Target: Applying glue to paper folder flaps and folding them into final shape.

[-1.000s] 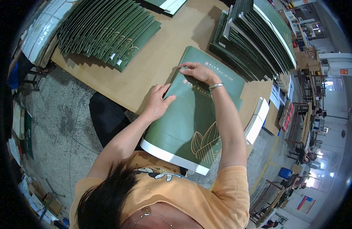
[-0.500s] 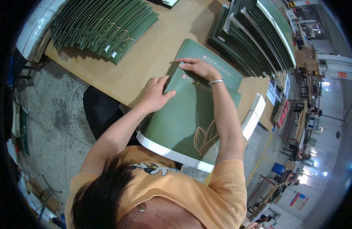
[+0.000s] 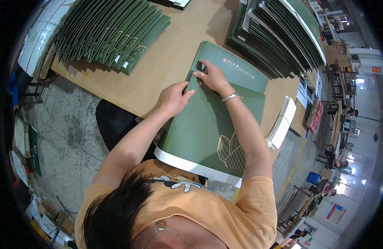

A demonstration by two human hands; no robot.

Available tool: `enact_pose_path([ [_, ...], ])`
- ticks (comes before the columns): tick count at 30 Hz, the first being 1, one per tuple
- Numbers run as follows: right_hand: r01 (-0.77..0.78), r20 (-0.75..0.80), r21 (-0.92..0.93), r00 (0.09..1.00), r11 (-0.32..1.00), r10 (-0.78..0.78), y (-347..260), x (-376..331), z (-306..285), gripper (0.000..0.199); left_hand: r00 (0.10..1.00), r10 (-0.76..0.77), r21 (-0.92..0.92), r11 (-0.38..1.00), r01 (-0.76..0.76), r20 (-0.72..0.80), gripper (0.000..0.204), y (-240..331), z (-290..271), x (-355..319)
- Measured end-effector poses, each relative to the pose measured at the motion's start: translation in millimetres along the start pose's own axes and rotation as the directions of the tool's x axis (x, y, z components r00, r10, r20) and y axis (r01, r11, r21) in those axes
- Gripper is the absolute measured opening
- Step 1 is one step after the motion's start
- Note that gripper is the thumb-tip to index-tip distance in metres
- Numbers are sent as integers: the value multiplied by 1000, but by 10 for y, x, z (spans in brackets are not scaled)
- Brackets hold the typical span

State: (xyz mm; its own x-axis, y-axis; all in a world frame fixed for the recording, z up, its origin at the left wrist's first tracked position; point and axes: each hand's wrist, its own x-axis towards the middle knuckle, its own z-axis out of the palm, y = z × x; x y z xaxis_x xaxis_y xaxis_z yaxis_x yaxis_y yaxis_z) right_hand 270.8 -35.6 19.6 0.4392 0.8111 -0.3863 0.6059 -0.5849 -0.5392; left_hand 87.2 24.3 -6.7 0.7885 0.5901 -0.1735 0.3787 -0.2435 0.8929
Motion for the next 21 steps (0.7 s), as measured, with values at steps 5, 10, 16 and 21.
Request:
enact_pose_path([
  [5, -111, -417, -411, 906, 905, -78, -189, -87, 432, 49, 1000, 9, 50, 999, -7, -26, 36, -144, -85, -123],
  [10, -25, -625, -455, 722, 890, -299, 1, -31, 530, 53, 994, -99, -11, 995, 99, 44, 32, -118, -454, -890],
  [16, 37, -562, -370, 787, 928, -255, 58, -96, 507, 54, 987, 89, -102, 989, -103, -133, 16, -400, -108, -1194],
  [21, -8, -576, -412, 777, 911, -253, 309, -149, 669, 54, 998, -2, 101, 995, 8, -65, 18, -335, 35, -1189],
])
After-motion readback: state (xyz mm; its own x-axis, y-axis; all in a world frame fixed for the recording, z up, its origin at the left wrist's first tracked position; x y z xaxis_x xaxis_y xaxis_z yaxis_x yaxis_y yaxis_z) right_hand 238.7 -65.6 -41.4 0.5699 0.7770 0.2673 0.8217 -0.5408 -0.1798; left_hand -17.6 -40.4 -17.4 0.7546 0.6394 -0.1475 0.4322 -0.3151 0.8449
